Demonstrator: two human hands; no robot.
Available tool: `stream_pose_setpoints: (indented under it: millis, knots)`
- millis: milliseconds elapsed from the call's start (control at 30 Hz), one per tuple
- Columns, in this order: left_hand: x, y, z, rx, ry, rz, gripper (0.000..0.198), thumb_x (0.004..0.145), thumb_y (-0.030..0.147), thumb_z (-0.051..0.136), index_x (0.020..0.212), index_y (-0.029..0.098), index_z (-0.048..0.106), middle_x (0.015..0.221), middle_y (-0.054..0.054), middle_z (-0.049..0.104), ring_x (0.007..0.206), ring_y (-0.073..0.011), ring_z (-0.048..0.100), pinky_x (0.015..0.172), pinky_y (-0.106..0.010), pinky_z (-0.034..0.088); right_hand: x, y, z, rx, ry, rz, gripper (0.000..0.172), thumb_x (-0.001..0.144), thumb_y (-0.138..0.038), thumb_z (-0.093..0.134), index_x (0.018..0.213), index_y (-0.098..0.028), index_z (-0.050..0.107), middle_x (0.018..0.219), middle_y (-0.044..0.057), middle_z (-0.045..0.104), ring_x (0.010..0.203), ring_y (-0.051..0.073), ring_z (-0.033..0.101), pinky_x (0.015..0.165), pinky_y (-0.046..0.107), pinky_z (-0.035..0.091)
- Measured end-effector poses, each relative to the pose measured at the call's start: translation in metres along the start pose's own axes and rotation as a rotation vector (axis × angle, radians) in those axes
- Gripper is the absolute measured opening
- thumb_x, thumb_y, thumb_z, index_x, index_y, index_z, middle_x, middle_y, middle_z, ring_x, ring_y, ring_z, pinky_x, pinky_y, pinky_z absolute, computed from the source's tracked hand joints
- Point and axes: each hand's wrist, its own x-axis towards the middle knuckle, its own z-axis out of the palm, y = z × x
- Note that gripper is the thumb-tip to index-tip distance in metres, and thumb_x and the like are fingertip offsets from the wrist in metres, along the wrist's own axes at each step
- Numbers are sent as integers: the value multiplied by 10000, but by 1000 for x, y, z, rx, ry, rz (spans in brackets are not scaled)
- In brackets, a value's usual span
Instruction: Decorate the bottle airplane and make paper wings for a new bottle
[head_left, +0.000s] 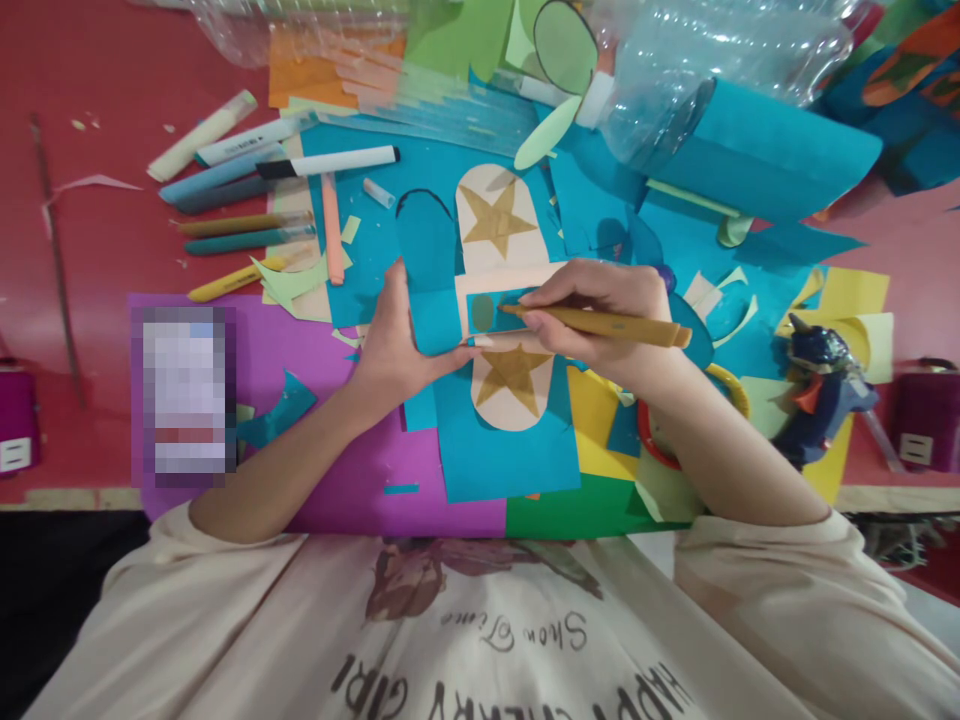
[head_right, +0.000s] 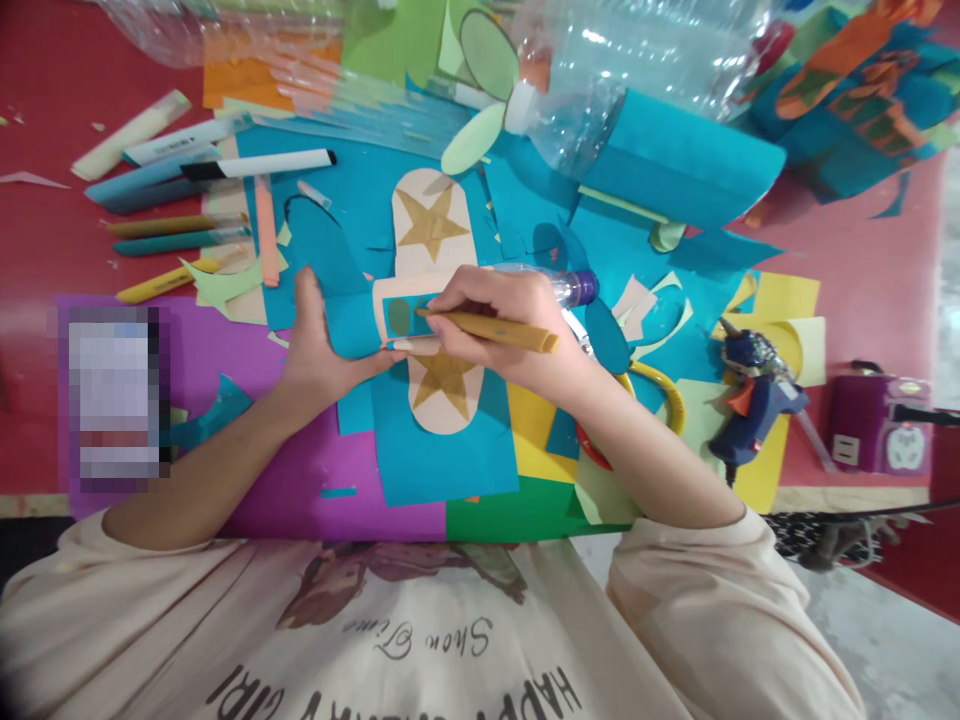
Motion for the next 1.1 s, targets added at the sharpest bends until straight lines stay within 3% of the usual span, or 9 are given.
stream_pose_setpoints:
  millis: [567,833,967,1100]
  knots:
    - [2,2,0,-16,-30,29,1252,541,892,640,1487,192,217,1549,-194,352,1444,-441,314,1148,-605,340,2,-2,-7,-5,-154,90,165,842,-279,648,680,-246,638,655,10,683,582,157,614,509,297,468]
    - [3,12,-4,-36,-59,-49,1277,497,912,642,1468,194,227,1555,-206,331,1453,-448,292,1164,-559,341,3,-3,-8,-5,-171,137,224,836,-315,655,619,-269,617,613,-4,662,545,154,595,480,306,453]
    - [3,12,-5,-34,-68,-56,1259,515,901,647,1467,199,217,1560,-202,327,1468,-449,257,1175,-571,316,4,-3,-9,38,-152,93,220,820,-228,666,613,-253,596,580,-17,634,507,137,572,456,287,432]
    - [3,10,-3,-58,-77,-61,1278,508,917,628,1477,211,183,1578,-198,298,1473,-436,258,1185,-582,304,2,-1,-7,101,-2,77,212,834,-225,656,629,-230,602,613,-15,634,509,121,562,441,270,431]
